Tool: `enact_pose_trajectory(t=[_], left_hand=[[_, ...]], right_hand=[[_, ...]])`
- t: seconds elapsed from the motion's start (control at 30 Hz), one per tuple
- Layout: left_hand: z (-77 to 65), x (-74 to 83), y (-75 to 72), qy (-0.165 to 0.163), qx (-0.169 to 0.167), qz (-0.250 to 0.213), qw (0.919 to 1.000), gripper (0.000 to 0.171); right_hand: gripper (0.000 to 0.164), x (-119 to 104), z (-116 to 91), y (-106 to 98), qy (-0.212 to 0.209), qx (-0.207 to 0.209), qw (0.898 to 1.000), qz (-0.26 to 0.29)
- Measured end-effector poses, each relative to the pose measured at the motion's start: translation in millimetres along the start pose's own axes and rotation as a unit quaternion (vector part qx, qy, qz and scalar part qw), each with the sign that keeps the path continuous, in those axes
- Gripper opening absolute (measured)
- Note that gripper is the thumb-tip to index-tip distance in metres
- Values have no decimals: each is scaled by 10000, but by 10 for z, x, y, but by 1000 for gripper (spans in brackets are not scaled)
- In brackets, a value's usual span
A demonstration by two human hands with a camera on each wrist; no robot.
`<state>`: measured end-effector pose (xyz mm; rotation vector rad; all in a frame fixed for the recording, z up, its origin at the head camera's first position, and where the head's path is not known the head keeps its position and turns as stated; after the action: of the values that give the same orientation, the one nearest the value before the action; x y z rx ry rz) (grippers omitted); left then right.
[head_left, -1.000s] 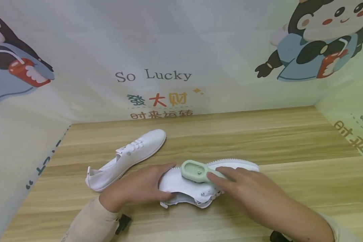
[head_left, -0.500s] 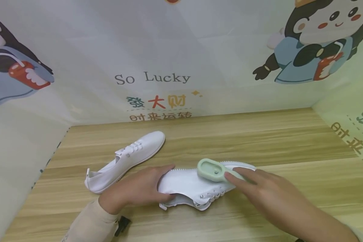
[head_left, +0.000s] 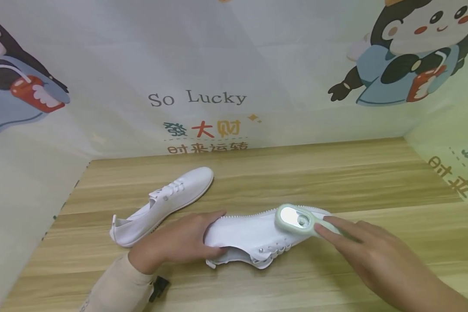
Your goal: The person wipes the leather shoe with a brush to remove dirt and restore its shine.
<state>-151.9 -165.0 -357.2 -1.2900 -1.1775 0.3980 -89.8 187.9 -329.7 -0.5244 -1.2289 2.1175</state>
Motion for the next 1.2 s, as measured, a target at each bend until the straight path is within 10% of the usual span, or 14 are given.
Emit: enact_pose_trajectory(t=[0.43, 1.2], left_hand=[[-19, -13, -9, 86, 60, 52, 9999, 73], [-9, 7, -7, 138, 184, 141, 9996, 55]], right_hand=[[63, 176, -273, -81, 672, -199, 9975, -13], [55, -51, 126, 48, -34, 94, 9998, 182]])
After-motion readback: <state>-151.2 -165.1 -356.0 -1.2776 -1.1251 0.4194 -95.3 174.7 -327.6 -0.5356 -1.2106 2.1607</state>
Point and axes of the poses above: each hand's wrist, its own z-axis towards the middle knuckle, its own y-axis out of the palm, x = y × z, the point moved 2 cm from there along z, towards the middle knuckle, and after that the axes turned 3 degrees about z, right-handed, at the moved point
